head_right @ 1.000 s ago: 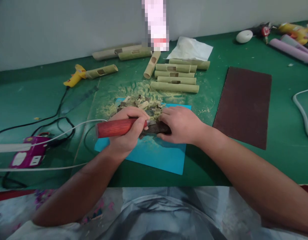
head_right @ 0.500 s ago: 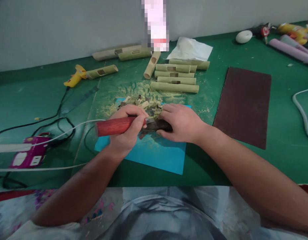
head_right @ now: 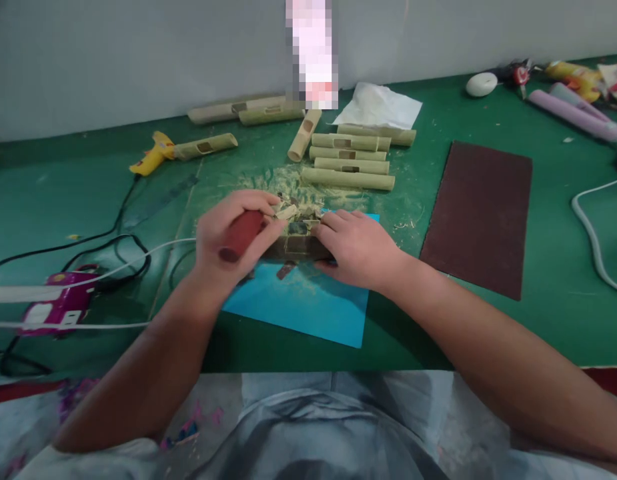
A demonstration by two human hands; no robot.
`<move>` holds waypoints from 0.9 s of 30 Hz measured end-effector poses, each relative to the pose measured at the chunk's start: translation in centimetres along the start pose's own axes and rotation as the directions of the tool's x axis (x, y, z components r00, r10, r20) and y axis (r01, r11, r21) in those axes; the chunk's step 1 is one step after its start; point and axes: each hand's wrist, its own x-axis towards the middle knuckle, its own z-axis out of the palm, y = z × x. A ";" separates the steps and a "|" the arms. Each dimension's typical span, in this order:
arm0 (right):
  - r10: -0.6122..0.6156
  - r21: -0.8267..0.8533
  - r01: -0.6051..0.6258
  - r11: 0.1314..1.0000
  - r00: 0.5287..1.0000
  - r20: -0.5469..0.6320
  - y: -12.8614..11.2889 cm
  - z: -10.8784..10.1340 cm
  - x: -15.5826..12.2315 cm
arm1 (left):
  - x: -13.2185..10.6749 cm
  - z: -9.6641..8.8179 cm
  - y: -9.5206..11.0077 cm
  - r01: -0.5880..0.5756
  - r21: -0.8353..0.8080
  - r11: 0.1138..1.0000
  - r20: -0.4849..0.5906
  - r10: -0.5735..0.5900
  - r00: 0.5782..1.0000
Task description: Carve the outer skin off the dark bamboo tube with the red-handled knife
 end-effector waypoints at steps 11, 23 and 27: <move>-0.118 -0.141 0.092 0.986 0.975 -0.189 0.7 -0.1 0.1 | -1.2 -1.4 -1.0 -0.169 0.047 0.985 0.281 0.149 0.948; 0.521 0.702 -0.225 0.675 0.820 -0.238 -3.1 1.1 0.0 | -1.8 3.5 3.1 0.441 -0.556 0.705 -0.154 -0.608 0.779; 0.538 0.893 -0.172 0.415 0.839 -0.088 -4.0 1.8 0.1 | -1.7 4.5 5.0 0.451 -0.536 0.714 -0.132 -0.598 0.791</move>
